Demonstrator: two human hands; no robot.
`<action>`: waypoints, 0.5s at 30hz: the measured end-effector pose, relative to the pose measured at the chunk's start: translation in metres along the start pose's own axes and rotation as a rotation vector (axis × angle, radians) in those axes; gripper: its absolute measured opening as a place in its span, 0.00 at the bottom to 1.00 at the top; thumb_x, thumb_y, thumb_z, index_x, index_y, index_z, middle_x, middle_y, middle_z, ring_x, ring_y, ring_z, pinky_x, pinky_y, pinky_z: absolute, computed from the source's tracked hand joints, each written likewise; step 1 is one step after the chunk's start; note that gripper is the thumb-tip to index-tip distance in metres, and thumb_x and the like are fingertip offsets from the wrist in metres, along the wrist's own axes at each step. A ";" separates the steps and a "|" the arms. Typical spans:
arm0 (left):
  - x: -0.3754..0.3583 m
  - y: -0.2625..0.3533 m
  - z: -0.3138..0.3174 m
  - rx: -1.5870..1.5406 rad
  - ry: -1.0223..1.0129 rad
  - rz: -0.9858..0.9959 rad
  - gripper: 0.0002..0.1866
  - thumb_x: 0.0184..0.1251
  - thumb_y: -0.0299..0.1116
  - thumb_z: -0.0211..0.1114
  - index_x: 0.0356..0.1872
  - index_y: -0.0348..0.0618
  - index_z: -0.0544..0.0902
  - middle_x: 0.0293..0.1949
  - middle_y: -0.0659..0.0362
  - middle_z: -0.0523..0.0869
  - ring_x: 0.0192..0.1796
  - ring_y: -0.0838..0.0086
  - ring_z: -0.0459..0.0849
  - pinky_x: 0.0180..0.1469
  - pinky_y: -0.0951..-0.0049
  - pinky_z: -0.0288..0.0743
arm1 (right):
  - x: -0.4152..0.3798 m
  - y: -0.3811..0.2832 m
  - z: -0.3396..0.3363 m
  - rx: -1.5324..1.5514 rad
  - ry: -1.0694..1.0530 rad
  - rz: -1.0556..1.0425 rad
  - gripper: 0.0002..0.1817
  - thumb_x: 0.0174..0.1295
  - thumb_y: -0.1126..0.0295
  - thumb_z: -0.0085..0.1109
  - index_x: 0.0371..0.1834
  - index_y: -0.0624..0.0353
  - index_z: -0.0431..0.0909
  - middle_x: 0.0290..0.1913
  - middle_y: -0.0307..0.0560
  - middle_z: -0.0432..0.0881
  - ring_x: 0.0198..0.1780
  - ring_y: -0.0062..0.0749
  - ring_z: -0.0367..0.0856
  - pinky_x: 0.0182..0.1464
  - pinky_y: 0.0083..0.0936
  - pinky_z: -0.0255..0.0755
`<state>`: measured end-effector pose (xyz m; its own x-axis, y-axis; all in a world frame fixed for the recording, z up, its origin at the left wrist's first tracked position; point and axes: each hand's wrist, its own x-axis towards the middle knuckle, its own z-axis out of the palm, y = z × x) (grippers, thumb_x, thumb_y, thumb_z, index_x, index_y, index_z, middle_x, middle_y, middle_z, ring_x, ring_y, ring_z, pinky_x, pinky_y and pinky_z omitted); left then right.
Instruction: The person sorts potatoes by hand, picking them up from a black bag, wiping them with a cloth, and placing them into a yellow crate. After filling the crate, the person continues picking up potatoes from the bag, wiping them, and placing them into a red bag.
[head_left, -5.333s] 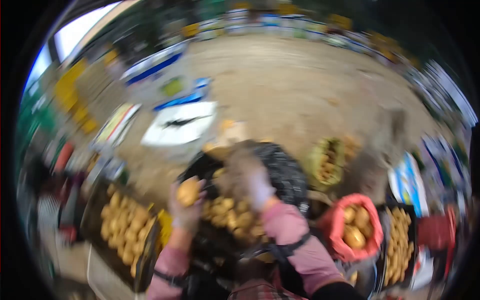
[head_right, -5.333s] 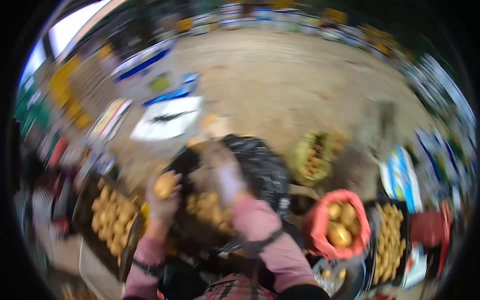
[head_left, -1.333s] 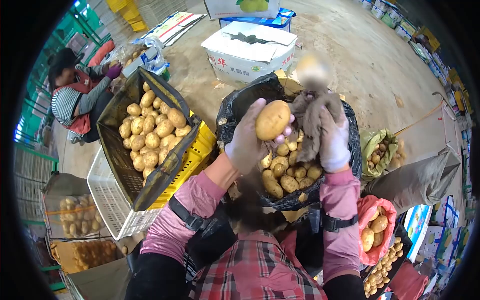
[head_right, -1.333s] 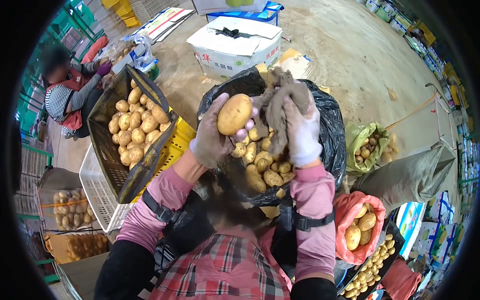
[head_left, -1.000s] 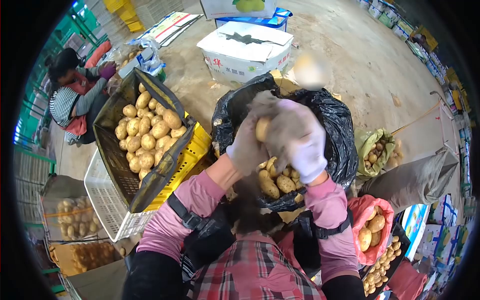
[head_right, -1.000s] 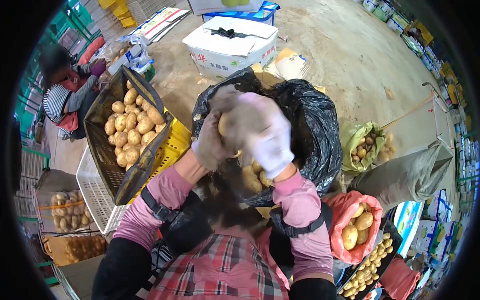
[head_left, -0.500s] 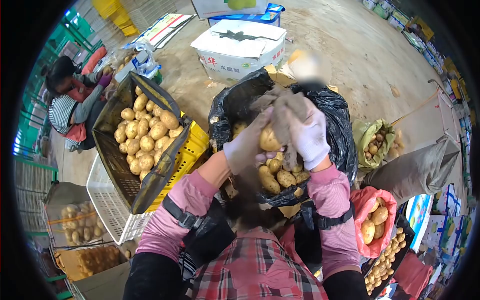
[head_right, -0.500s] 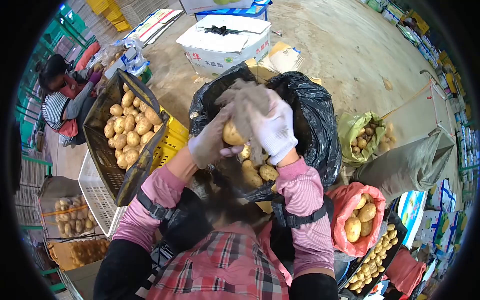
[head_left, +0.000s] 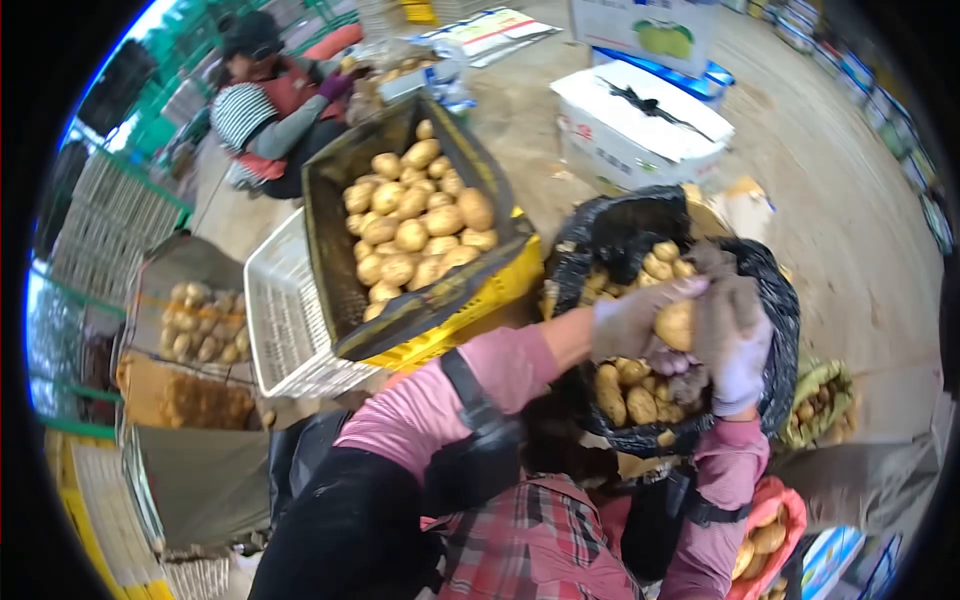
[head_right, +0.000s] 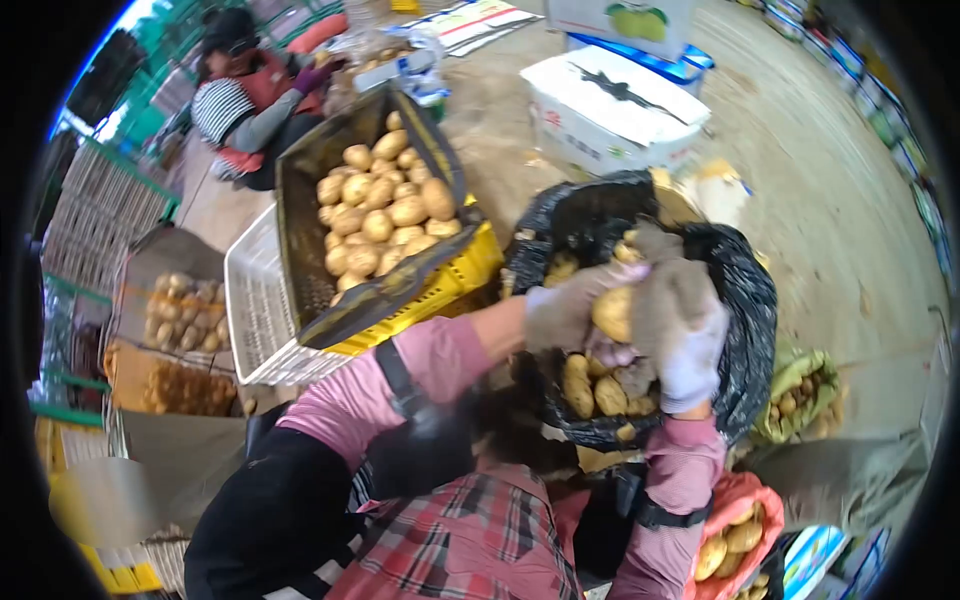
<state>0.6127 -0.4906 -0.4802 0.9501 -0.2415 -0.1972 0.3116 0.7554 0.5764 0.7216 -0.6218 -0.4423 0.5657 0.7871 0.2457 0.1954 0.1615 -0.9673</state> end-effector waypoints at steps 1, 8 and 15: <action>0.000 0.000 0.011 0.047 0.059 0.017 0.34 0.70 0.67 0.50 0.46 0.40 0.80 0.33 0.51 0.85 0.24 0.69 0.82 0.24 0.73 0.78 | 0.006 0.002 0.003 0.089 0.081 0.039 0.12 0.71 0.76 0.56 0.56 0.64 0.76 0.53 0.46 0.82 0.53 0.27 0.80 0.55 0.23 0.75; -0.052 0.020 0.028 0.148 0.122 0.378 0.41 0.72 0.65 0.49 0.67 0.34 0.69 0.38 0.54 0.83 0.26 0.79 0.74 0.25 0.83 0.71 | -0.004 0.043 -0.045 0.221 0.163 0.082 0.21 0.74 0.72 0.47 0.68 0.64 0.67 0.60 0.52 0.76 0.60 0.34 0.75 0.65 0.28 0.69; -0.105 0.017 -0.029 0.371 0.643 0.317 0.31 0.75 0.51 0.51 0.72 0.43 0.64 0.48 0.48 0.84 0.30 0.74 0.78 0.28 0.80 0.69 | -0.020 0.006 0.026 -0.036 -0.110 -0.180 0.45 0.46 0.61 0.74 0.71 0.57 0.65 0.63 0.59 0.73 0.62 0.49 0.74 0.64 0.33 0.71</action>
<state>0.5180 -0.4352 -0.4729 0.8375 0.4334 -0.3330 0.1185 0.4508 0.8847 0.6907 -0.6210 -0.4549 0.4285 0.8081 0.4041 0.3148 0.2856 -0.9051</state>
